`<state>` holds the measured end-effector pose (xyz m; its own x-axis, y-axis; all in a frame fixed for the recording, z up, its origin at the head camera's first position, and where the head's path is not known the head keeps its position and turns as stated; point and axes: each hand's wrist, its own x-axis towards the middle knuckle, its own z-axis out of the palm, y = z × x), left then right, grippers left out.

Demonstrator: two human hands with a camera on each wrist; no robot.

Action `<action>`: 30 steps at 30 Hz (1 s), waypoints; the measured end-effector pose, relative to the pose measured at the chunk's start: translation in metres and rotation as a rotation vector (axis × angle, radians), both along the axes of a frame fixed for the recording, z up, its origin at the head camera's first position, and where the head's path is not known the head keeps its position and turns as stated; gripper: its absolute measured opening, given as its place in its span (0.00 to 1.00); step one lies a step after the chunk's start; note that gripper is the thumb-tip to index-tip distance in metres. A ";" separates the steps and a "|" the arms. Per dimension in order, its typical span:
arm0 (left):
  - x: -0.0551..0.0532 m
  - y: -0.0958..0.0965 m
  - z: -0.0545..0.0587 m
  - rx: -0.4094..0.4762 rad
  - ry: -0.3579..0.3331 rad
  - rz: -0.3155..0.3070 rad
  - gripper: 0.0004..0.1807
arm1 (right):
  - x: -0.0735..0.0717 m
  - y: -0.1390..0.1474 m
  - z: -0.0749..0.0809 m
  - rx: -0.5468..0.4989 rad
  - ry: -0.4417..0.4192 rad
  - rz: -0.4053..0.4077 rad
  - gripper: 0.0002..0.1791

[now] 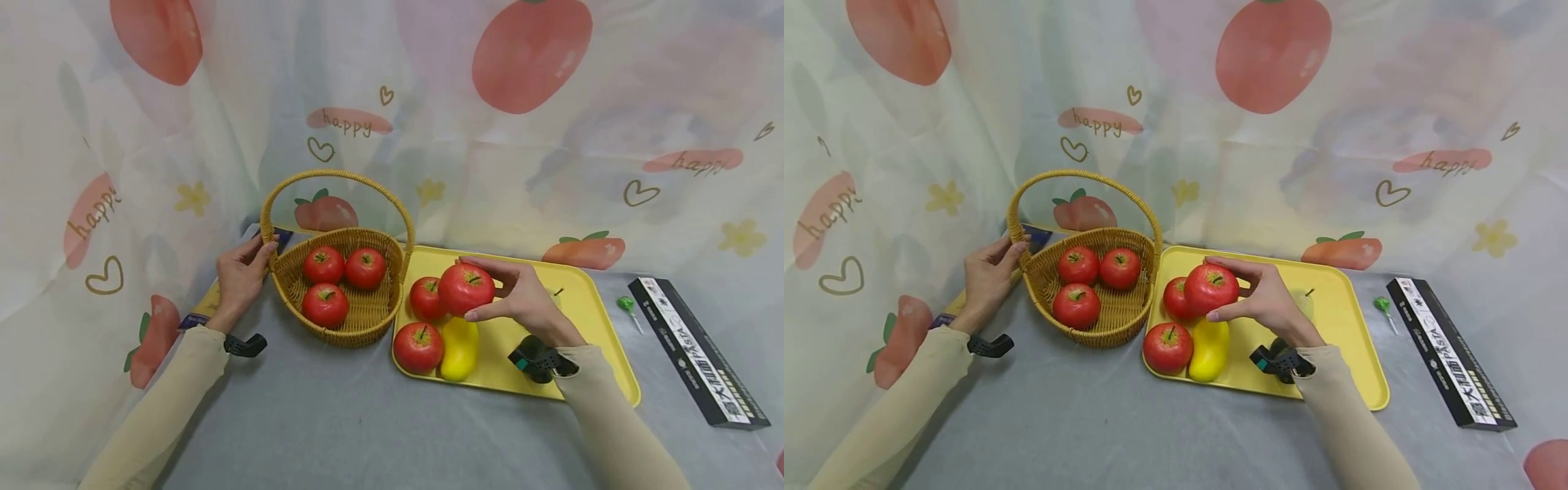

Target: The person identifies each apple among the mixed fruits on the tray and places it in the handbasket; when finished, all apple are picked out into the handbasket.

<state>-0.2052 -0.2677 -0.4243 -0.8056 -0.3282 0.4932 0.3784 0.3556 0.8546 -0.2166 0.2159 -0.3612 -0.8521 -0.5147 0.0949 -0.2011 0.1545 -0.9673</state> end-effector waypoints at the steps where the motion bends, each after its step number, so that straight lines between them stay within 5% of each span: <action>1: 0.000 0.000 0.000 -0.001 0.000 -0.001 0.17 | 0.000 -0.005 -0.001 -0.001 0.002 0.009 0.47; 15: -0.001 -0.001 -0.001 0.009 -0.008 -0.004 0.18 | -0.004 -0.066 -0.006 -0.014 -0.067 0.100 0.46; 30: -0.002 -0.001 -0.001 0.025 -0.007 -0.008 0.17 | -0.010 -0.124 -0.017 0.071 0.013 0.155 0.44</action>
